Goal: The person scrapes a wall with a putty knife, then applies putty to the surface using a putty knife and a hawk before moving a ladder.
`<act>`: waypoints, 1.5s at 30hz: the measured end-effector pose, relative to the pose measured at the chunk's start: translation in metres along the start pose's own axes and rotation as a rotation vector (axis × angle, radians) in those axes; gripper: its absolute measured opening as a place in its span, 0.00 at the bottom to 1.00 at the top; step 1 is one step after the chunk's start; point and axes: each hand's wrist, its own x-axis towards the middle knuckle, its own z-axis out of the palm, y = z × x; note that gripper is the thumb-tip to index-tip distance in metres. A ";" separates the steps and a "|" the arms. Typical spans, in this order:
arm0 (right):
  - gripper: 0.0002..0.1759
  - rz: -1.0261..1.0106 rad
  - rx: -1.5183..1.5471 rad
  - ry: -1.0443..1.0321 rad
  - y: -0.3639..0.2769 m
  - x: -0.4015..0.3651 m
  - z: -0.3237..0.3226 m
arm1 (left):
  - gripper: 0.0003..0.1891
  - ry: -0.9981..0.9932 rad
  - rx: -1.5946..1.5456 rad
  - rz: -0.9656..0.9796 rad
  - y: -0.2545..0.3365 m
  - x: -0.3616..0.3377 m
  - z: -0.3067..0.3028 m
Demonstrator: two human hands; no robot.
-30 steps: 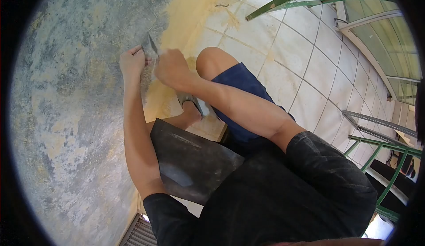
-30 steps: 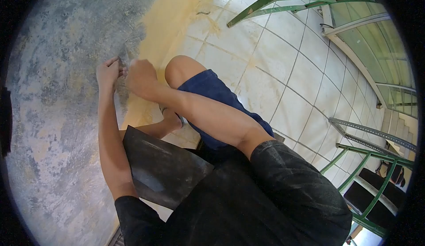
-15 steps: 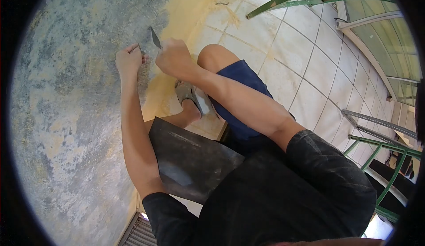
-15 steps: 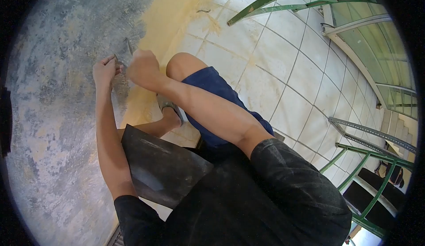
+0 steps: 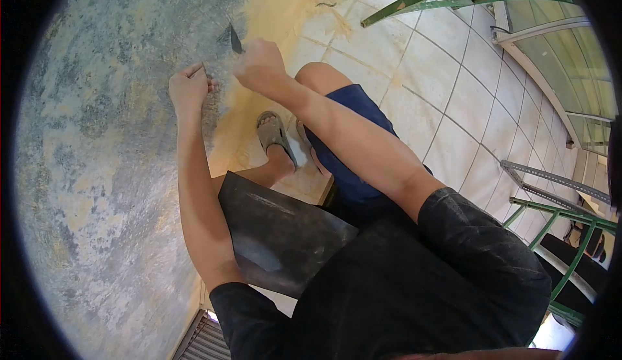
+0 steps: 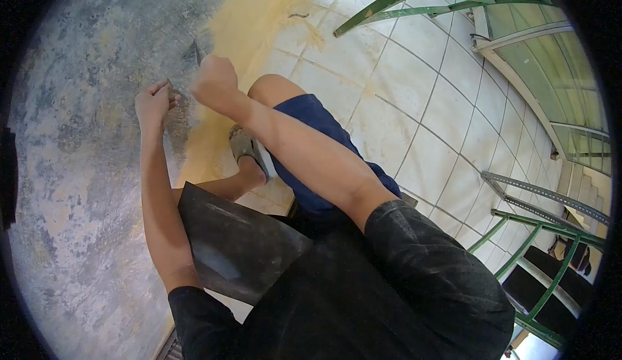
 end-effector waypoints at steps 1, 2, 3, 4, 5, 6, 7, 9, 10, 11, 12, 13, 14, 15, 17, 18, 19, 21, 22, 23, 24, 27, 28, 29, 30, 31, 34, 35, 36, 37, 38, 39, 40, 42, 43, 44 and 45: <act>0.09 -0.081 -0.096 0.070 0.007 0.001 0.010 | 0.17 0.003 -0.001 -0.001 0.002 -0.004 -0.001; 0.10 -0.164 -0.192 0.144 0.013 0.003 0.019 | 0.17 0.007 -0.002 0.001 0.005 -0.004 -0.002; 0.10 -0.168 -0.191 0.146 0.012 0.004 0.015 | 0.17 0.011 -0.004 0.005 0.006 -0.001 -0.004; 0.11 -0.173 -0.128 0.137 0.011 -0.001 0.006 | 0.17 0.011 -0.011 -0.007 0.005 0.000 -0.005; 0.12 -0.177 -0.064 0.124 0.007 -0.004 0.000 | 0.17 0.010 -0.018 -0.022 0.002 -0.001 -0.005; 0.12 -0.168 -0.064 0.117 0.007 0.002 -0.003 | 0.17 0.005 -0.015 -0.031 -0.001 -0.003 -0.005; 0.12 0.033 -0.046 0.012 0.010 0.015 -0.006 | 0.17 0.000 -0.012 -0.028 -0.001 -0.003 -0.004; 0.12 0.220 -0.025 -0.085 0.010 0.020 -0.008 | 0.17 0.006 -0.013 -0.012 0.002 -0.001 -0.006; 0.12 0.119 -0.043 -0.033 0.009 0.010 -0.006 | 0.17 0.008 0.006 0.002 0.001 -0.001 -0.006; 0.13 0.019 -0.063 0.017 0.010 0.005 -0.004 | 0.17 0.010 0.024 0.014 -0.001 0.001 -0.006; 0.13 0.018 -0.063 0.012 0.013 0.012 -0.004 | 0.17 0.012 0.022 0.010 0.000 0.001 -0.006; 0.13 0.153 -0.045 -0.037 0.018 0.022 -0.004 | 0.17 0.018 0.028 0.022 0.002 -0.001 -0.006; 0.13 0.294 -0.027 -0.082 0.023 0.024 -0.004 | 0.18 0.018 0.037 0.035 0.002 -0.003 -0.005; 0.13 0.299 -0.025 -0.080 0.026 0.021 -0.004 | 0.18 0.013 0.041 0.035 0.001 -0.004 -0.004; 0.13 0.175 -0.036 -0.058 0.031 0.023 -0.005 | 0.19 0.037 0.089 0.055 0.000 -0.002 -0.005; 0.13 0.168 -0.035 -0.055 0.031 0.023 -0.008 | 0.19 0.043 0.087 0.060 0.001 -0.001 -0.007; 0.14 0.168 0.010 -0.074 0.033 0.019 -0.011 | 0.19 0.113 0.217 0.135 0.001 -0.001 -0.006; 0.14 0.174 0.056 -0.099 0.039 0.018 -0.014 | 0.19 0.179 0.350 0.202 0.006 -0.009 -0.005; 0.14 0.205 0.048 -0.108 0.045 0.024 -0.016 | 0.18 0.228 0.400 0.221 0.022 -0.017 -0.006; 0.14 0.234 0.040 -0.115 0.049 0.028 -0.018 | 0.18 0.279 0.449 0.243 0.033 -0.023 -0.005; 0.14 0.232 0.039 -0.106 0.049 0.023 -0.015 | 0.18 0.279 0.447 0.252 0.037 -0.024 -0.004; 0.13 -0.048 -0.020 0.142 0.042 0.008 -0.006 | 0.18 0.300 0.378 0.223 0.047 -0.023 -0.004; 0.12 0.015 0.024 0.081 0.040 0.009 -0.010 | 0.18 0.335 0.370 0.239 0.051 -0.024 -0.002; 0.11 0.081 0.064 0.019 0.038 0.007 -0.015 | 0.19 0.364 0.361 0.254 0.053 -0.027 0.000; 0.11 0.087 0.060 0.016 0.039 0.001 -0.012 | 0.19 0.358 0.360 0.251 0.052 -0.030 0.001; 0.11 0.037 0.038 0.093 0.039 -0.002 -0.008 | 0.17 0.406 0.384 0.276 0.054 -0.032 0.002; 0.10 0.066 0.052 0.143 0.029 0.004 -0.004 | 0.13 0.593 0.477 0.504 0.051 -0.024 -0.003; 0.09 0.159 0.086 0.096 0.025 0.003 -0.003 | 0.11 0.717 0.552 0.685 0.045 -0.021 -0.008; 0.09 0.163 0.088 0.097 0.024 0.003 0.000 | 0.11 0.714 0.554 0.686 0.046 -0.021 -0.016; 0.09 0.176 0.077 0.092 0.023 0.001 0.001 | 0.12 0.838 0.669 0.793 0.050 -0.021 -0.024; 0.08 0.188 0.064 0.091 0.024 0.001 0.001 | 0.15 0.962 0.782 0.902 0.053 -0.021 -0.029; 0.08 0.188 0.061 0.100 0.022 0.001 -0.002 | 0.15 0.963 0.776 0.909 0.052 -0.021 -0.031; 0.08 0.186 0.065 0.122 0.018 0.000 -0.004 | 0.22 0.967 0.699 0.875 0.051 -0.021 -0.033; 0.08 0.179 0.073 0.147 0.018 0.006 -0.005 | 0.29 0.974 0.623 0.843 0.049 -0.021 -0.040; 0.08 0.171 0.064 0.107 0.023 0.011 -0.005 | 0.35 0.998 0.684 0.840 0.047 -0.021 -0.044; 0.08 0.166 0.054 0.067 0.027 0.014 -0.004 | 0.41 1.019 0.746 0.837 0.046 -0.021 -0.047; 0.08 0.166 0.052 0.068 0.027 0.012 0.000 | 0.41 1.019 0.744 0.837 0.044 -0.020 -0.050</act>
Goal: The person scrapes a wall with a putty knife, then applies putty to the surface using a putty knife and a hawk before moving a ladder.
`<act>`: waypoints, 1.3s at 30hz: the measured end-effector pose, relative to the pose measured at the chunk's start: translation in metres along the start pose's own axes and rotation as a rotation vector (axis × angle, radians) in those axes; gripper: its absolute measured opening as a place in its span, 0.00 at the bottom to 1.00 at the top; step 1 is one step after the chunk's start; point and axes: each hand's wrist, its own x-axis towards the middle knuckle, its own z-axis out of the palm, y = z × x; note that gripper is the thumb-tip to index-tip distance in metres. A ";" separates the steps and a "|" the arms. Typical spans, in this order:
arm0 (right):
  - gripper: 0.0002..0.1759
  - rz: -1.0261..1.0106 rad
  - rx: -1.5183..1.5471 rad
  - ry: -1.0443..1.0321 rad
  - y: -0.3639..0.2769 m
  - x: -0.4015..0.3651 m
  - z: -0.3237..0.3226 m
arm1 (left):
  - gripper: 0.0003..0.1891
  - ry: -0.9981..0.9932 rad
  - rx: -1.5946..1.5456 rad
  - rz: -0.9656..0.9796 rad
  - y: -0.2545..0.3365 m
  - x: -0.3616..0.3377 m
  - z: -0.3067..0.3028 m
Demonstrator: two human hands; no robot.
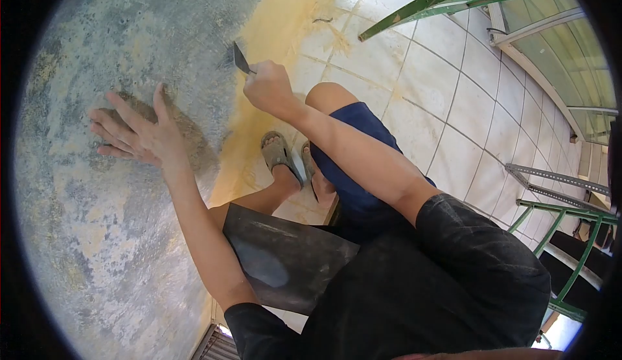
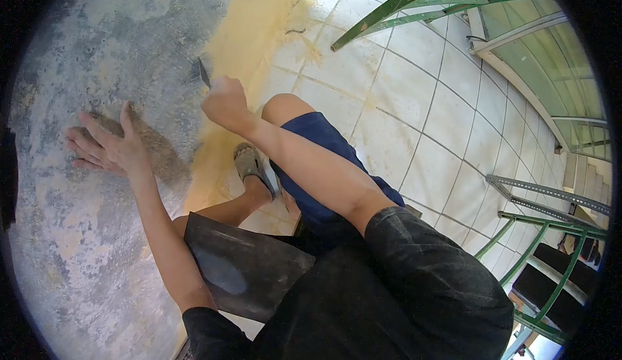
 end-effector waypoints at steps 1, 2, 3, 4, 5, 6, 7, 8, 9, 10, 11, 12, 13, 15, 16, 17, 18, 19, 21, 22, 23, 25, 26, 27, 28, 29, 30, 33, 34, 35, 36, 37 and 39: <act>0.05 -0.013 0.031 0.050 0.000 -0.004 0.006 | 0.44 -0.050 0.030 -0.011 -0.004 -0.001 0.000; 0.04 -0.026 0.065 0.102 0.000 -0.007 0.010 | 0.47 -0.100 0.061 -0.018 -0.007 -0.001 0.001; 0.04 -0.027 0.065 0.105 -0.002 -0.007 0.012 | 0.47 -0.097 0.059 -0.017 -0.009 -0.001 0.003; 0.05 -0.014 0.050 0.114 -0.004 -0.008 0.014 | 0.48 -0.128 0.075 -0.028 -0.012 -0.002 0.006; 0.05 -0.004 0.036 0.119 -0.005 -0.008 0.016 | 0.49 -0.159 0.094 -0.042 -0.013 -0.003 0.007; 0.05 -0.004 0.037 0.114 -0.005 -0.006 0.016 | 0.49 -0.161 0.098 -0.045 -0.014 -0.004 0.008; 0.06 0.010 0.028 0.074 -0.004 -0.003 0.014 | 0.50 -0.148 0.081 -0.049 -0.013 -0.004 0.010; 0.08 0.022 0.018 0.038 -0.003 -0.001 0.013 | 0.50 -0.132 0.061 -0.052 -0.012 -0.004 0.011; 0.08 0.022 0.018 0.042 -0.006 -0.003 0.013 | 0.50 -0.130 0.058 -0.050 -0.011 -0.004 0.011; 0.08 0.038 0.012 0.077 -0.010 -0.008 0.014 | 0.51 -0.135 0.069 -0.052 -0.011 -0.004 0.012; 0.09 0.053 0.006 0.108 -0.013 -0.010 0.015 | 0.51 -0.144 0.084 -0.055 -0.012 -0.005 0.012; 0.09 0.055 0.006 0.103 -0.012 -0.005 0.009 | 0.51 -0.148 0.086 -0.057 -0.013 -0.005 0.012; 0.10 0.037 -0.018 -0.010 -0.007 0.004 -0.002 | 0.51 -0.145 0.085 -0.047 -0.014 -0.005 0.012; 0.10 0.018 -0.041 -0.118 -0.004 0.007 -0.006 | 0.51 -0.140 0.081 -0.035 -0.014 -0.005 0.012; 0.10 0.015 -0.014 -0.053 -0.005 0.005 0.000 | 0.52 -0.138 0.090 -0.031 -0.014 -0.004 0.012; 0.10 0.010 0.013 0.009 -0.004 0.004 0.004 | 0.52 -0.135 0.101 -0.031 -0.015 -0.004 0.013; 0.10 0.010 0.011 0.004 0.000 0.005 0.005 | 0.52 -0.138 0.103 -0.035 -0.015 -0.004 0.013; 0.06 -0.016 0.028 0.021 0.004 0.006 0.005 | 0.52 -0.125 0.108 -0.022 -0.015 -0.004 0.013; 0.03 -0.036 0.044 0.041 0.006 0.003 0.006 | 0.52 -0.116 0.108 -0.005 -0.015 -0.005 0.014; 0.03 0.018 0.061 0.055 0.003 0.000 0.007 | 0.52 -0.110 0.109 -0.003 -0.016 -0.006 0.014; 0.03 0.069 0.081 0.074 0.000 0.001 0.006 | 0.52 -0.099 0.110 0.001 -0.015 -0.004 0.015; 0.06 0.087 0.033 0.073 -0.003 0.005 0.005 | 0.52 -0.103 0.102 -0.010 -0.013 -0.003 0.015; 0.12 0.109 -0.016 0.061 -0.004 0.005 0.006 | 0.52 -0.117 0.099 -0.027 -0.013 -0.004 0.013; 0.12 0.109 -0.014 0.059 -0.002 0.010 0.006 | 0.52 -0.118 0.102 -0.026 -0.012 -0.004 0.011; 0.12 0.141 -0.009 -0.005 0.001 0.020 0.004 | 0.52 -0.128 0.104 -0.037 -0.011 -0.003 0.011; 0.12 0.176 -0.005 -0.069 0.005 0.026 0.004 | 0.52 -0.140 0.105 -0.046 -0.010 -0.003 0.010; 0.12 0.176 -0.004 -0.068 0.001 0.022 0.000 | 0.52 -0.139 0.104 -0.045 -0.010 -0.002 0.011; 0.12 0.026 -0.039 -0.043 -0.006 0.013 -0.008 | 0.52 -0.134 0.145 -0.045 -0.012 -0.006 0.014; 0.12 0.099 -0.040 -0.072 -0.002 0.019 -0.008 | 0.52 -0.103 0.149 -0.013 -0.013 -0.006 0.015; 0.12 0.167 -0.040 -0.098 0.000 0.023 -0.009 | 0.52 -0.068 0.153 0.018 -0.014 -0.005 0.016; 0.12 0.166 -0.040 -0.099 -0.004 0.019 -0.012 | 0.52 -0.068 0.154 0.017 -0.013 -0.004 0.014; 0.12 0.074 -0.056 -0.082 -0.009 0.012 -0.015 | 0.51 -0.078 0.133 -0.004 -0.010 -0.003 0.013; 0.12 -0.026 -0.073 -0.065 -0.011 0.016 -0.016 | 0.51 -0.083 0.115 -0.030 -0.009 0.000 0.013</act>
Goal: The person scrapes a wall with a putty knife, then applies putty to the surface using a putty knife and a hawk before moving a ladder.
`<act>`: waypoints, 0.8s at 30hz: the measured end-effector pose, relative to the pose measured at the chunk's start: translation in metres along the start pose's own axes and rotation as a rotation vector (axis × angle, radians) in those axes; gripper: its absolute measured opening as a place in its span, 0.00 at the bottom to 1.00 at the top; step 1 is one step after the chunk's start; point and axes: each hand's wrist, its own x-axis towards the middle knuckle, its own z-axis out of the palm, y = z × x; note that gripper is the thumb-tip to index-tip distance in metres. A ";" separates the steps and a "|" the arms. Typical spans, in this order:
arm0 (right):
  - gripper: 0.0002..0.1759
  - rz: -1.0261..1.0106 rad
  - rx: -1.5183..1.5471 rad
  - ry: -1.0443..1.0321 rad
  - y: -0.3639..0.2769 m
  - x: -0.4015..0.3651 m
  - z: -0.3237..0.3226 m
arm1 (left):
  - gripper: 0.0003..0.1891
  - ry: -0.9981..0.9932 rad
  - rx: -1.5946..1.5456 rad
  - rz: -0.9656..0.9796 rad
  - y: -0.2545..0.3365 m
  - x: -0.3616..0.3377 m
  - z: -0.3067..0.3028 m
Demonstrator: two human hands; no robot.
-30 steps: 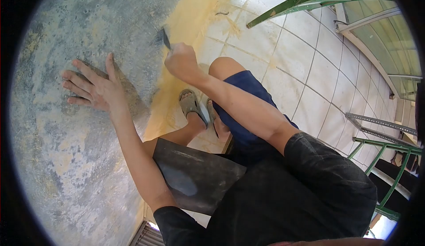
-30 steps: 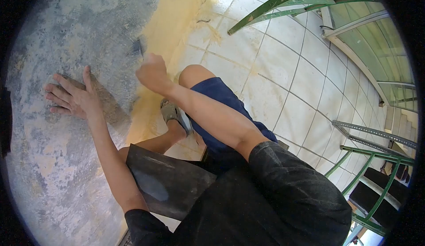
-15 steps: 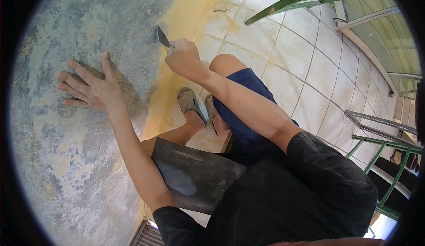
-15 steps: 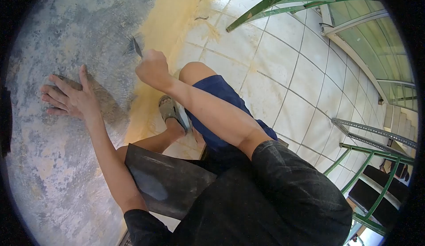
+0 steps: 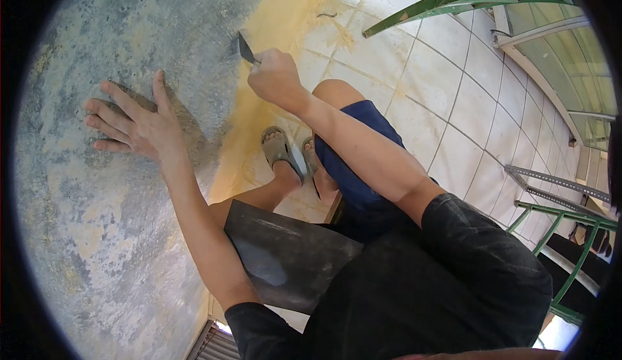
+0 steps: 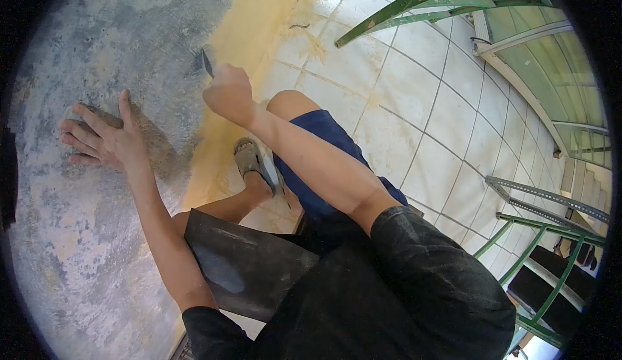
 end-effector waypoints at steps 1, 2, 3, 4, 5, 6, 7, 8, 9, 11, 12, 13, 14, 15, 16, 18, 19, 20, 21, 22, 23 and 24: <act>0.12 0.105 0.015 -0.034 0.006 0.009 0.003 | 0.51 -0.002 -0.019 0.005 0.000 -0.001 -0.001; 0.12 0.216 0.030 -0.065 0.011 0.011 0.006 | 0.50 -0.006 -0.041 0.015 -0.001 -0.002 -0.002; 0.12 0.218 0.033 -0.065 0.009 0.007 0.002 | 0.50 -0.006 -0.040 0.019 -0.002 -0.003 -0.001; 0.12 0.077 -0.004 -0.064 0.007 0.003 -0.003 | 0.51 -0.016 -0.048 0.017 -0.004 -0.003 0.001; 0.13 -0.066 -0.045 -0.063 0.005 0.003 -0.008 | 0.51 -0.026 -0.057 0.012 -0.004 -0.003 0.003; 0.13 -0.067 -0.047 -0.061 0.006 0.005 -0.004 | 0.51 -0.024 -0.059 0.011 -0.003 -0.001 0.002; 0.13 0.046 -0.029 -0.043 0.006 0.008 0.002 | 0.51 -0.017 -0.062 0.005 0.000 0.000 0.000; 0.13 0.161 -0.010 -0.027 0.008 0.008 0.006 | 0.50 -0.013 -0.063 0.000 0.001 -0.001 -0.002; 0.13 0.164 -0.008 -0.029 0.007 0.011 0.003 | 0.50 -0.017 -0.063 0.002 0.002 -0.003 -0.003; 0.13 0.216 -0.001 -0.131 0.006 0.020 -0.006 | 0.50 -0.017 -0.079 -0.002 0.001 -0.001 -0.003; 0.13 0.211 -0.001 -0.129 0.003 0.019 -0.009 | 0.50 -0.011 -0.078 -0.003 0.001 0.001 -0.002; 0.13 0.130 -0.028 -0.137 0.001 0.014 -0.012 | 0.50 -0.017 -0.074 -0.002 0.001 0.001 -0.002; 0.13 0.051 -0.056 -0.149 -0.001 0.010 -0.014 | 0.51 -0.027 -0.070 -0.003 0.001 -0.001 -0.003; 0.13 0.053 -0.057 -0.153 0.004 0.014 -0.012 | 0.51 -0.032 -0.069 -0.005 0.001 -0.003 -0.003; 0.13 0.165 0.001 -0.146 0.011 0.021 -0.010 | 0.51 -0.024 -0.065 0.002 0.000 -0.003 -0.002; 0.13 0.273 0.063 -0.133 0.012 0.024 -0.008 | 0.51 -0.010 -0.062 0.012 0.000 -0.001 -0.001; 0.14 0.218 0.035 -0.132 0.006 0.020 -0.007 | 0.51 -0.015 -0.058 0.004 0.001 0.000 -0.001; 0.14 0.167 0.005 -0.135 0.003 0.017 -0.007 | 0.51 -0.026 -0.054 -0.005 0.001 -0.002 -0.002; 0.14 0.166 0.003 -0.140 0.006 0.020 -0.006 | 0.51 -0.029 -0.052 -0.008 0.000 -0.002 -0.001; 0.14 0.214 0.012 -0.137 0.010 0.025 -0.006 | 0.51 -0.022 -0.047 0.002 -0.001 -0.001 0.000; 0.15 0.266 0.021 -0.132 0.014 0.026 -0.006 | 0.51 -0.016 -0.046 0.016 -0.001 -0.002 0.000; 0.15 0.270 0.023 -0.129 0.011 0.023 -0.008 | 0.51 -0.017 -0.048 0.020 -0.001 -0.003 0.000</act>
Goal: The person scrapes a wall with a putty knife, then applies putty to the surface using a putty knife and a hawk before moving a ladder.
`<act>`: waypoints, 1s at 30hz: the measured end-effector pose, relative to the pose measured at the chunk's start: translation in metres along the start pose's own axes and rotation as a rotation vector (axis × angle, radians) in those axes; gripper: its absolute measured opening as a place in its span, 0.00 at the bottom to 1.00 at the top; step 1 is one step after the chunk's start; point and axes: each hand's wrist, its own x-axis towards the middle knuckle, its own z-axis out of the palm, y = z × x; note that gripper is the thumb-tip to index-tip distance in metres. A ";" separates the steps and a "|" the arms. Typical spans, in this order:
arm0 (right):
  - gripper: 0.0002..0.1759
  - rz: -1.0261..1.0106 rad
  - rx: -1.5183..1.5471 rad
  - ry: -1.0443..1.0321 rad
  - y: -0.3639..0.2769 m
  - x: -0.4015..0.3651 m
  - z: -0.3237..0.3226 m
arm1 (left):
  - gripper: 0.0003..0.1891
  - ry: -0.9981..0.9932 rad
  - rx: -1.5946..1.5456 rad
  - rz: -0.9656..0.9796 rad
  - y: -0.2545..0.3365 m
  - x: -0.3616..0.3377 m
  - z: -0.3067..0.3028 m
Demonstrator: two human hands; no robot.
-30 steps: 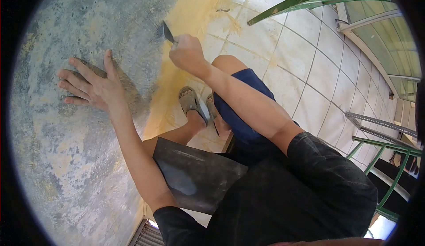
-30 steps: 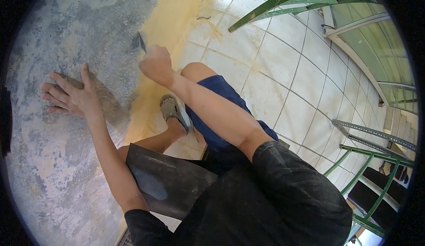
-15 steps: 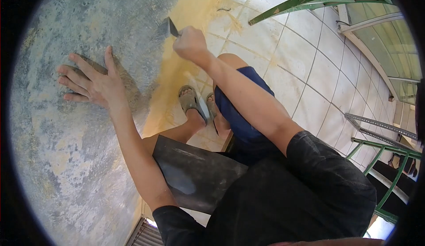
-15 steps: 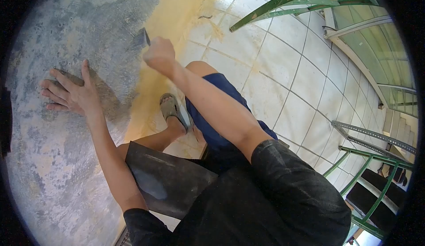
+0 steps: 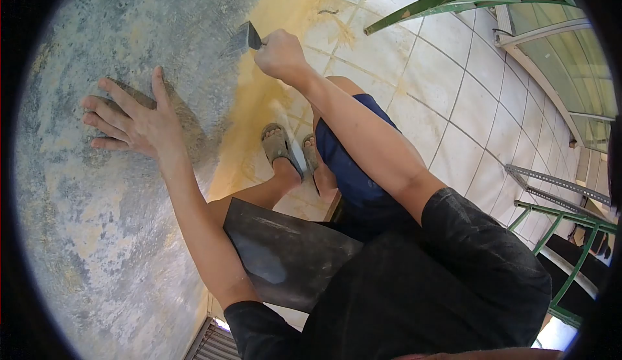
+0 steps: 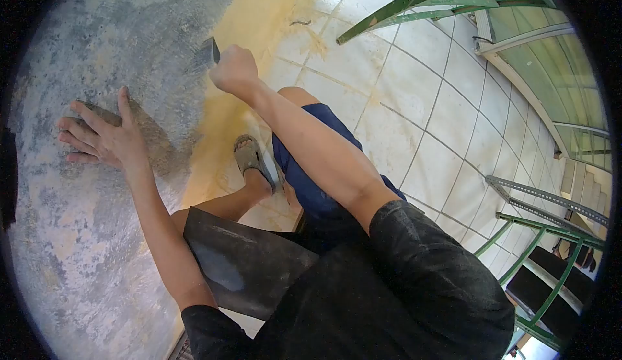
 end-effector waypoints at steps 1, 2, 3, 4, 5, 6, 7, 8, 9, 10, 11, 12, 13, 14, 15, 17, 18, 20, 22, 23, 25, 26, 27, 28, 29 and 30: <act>0.15 -0.031 -0.027 0.002 -0.003 -0.002 -0.001 | 0.51 0.001 0.012 0.000 0.000 0.000 0.000; 0.15 -0.066 -0.055 0.001 -0.008 -0.001 -0.002 | 0.51 0.004 0.027 -0.004 0.000 0.001 0.001; 0.15 -0.068 -0.057 -0.003 -0.008 0.001 -0.003 | 0.51 0.003 0.029 -0.008 0.001 0.002 0.001; 0.14 -0.078 -0.028 -0.004 -0.006 0.001 -0.006 | 0.51 -0.009 0.018 -0.015 0.002 0.003 -0.001; 0.14 -0.084 0.004 -0.003 -0.005 0.001 -0.008 | 0.51 -0.021 0.005 -0.019 0.002 0.002 -0.002; 0.14 -0.079 0.004 -0.004 -0.003 0.000 -0.006 | 0.51 -0.025 0.003 -0.017 0.001 0.001 -0.002; 0.14 -0.078 -0.022 0.007 -0.003 0.000 -0.004 | 0.51 -0.021 0.004 -0.012 -0.001 -0.001 0.000; 0.14 -0.080 -0.048 0.021 -0.003 0.002 -0.004 | 0.51 -0.011 0.004 -0.007 -0.001 0.000 0.002; 0.14 -0.084 -0.047 0.028 -0.008 0.001 -0.007 | 0.51 -0.004 0.002 -0.005 0.000 0.002 0.003; 0.14 -0.090 -0.060 -0.002 -0.013 -0.004 -0.008 | 0.51 -0.002 0.011 -0.005 0.000 0.003 0.003; 0.14 -0.094 -0.075 -0.038 -0.016 -0.009 -0.009 | 0.52 -0.006 0.023 -0.006 -0.001 0.001 0.002; 0.14 -0.090 -0.074 -0.044 -0.012 -0.006 -0.005 | 0.52 -0.012 0.026 -0.004 -0.001 -0.001 0.000; 0.13 -0.041 -0.044 -0.021 -0.007 0.000 -0.002 | 0.52 -0.016 0.015 -0.007 -0.001 0.000 -0.001; 0.13 0.003 -0.016 0.005 -0.002 0.006 0.001 | 0.52 -0.014 0.003 -0.011 0.000 0.001 -0.001; 0.13 0.000 -0.015 0.010 -0.007 0.003 -0.002 | 0.52 -0.010 0.000 -0.010 0.001 0.002 0.000; 0.12 -0.054 -0.053 -0.027 -0.014 -0.007 -0.006 | 0.51 -0.016 0.032 -0.014 0.000 0.001 0.001; 0.12 -0.055 -0.055 -0.031 -0.010 -0.002 -0.006 | 0.51 -0.018 0.034 -0.018 0.001 0.001 0.000; 0.13 0.009 -0.009 -0.050 -0.001 0.007 -0.009 | 0.51 -0.018 -0.014 -0.022 0.003 0.002 -0.003; 0.13 -0.054 -0.048 -0.020 -0.007 -0.001 -0.004 | 0.52 -0.011 0.002 -0.015 0.002 0.002 -0.001; 0.13 -0.116 -0.090 0.003 -0.011 -0.003 -0.002 | 0.52 -0.008 0.020 -0.012 0.001 0.002 0.000; 0.14 -0.104 -0.068 0.029 -0.002 0.004 0.003 | 0.52 -0.005 0.021 -0.008 0.000 0.002 0.001; 0.14 -0.088 -0.043 0.058 0.003 0.005 0.006 | 0.52 -0.003 0.019 0.002 -0.001 0.001 0.001; 0.14 -0.085 -0.041 0.058 0.004 0.006 0.006 | 0.52 -0.005 0.018 0.005 0.000 0.000 0.000; 0.14 -0.064 -0.044 0.040 0.004 0.008 0.004 | 0.51 -0.008 0.020 -0.001 0.001 0.000 -0.002; 0.14 -0.049 -0.049 0.024 0.004 0.011 0.003 | 0.51 -0.007 0.021 -0.009 0.002 0.002 -0.001; 0.14 -0.056 -0.050 0.025 -0.002 0.008 0.000 | 0.51 0.000 0.022 -0.014 0.001 0.004 0.000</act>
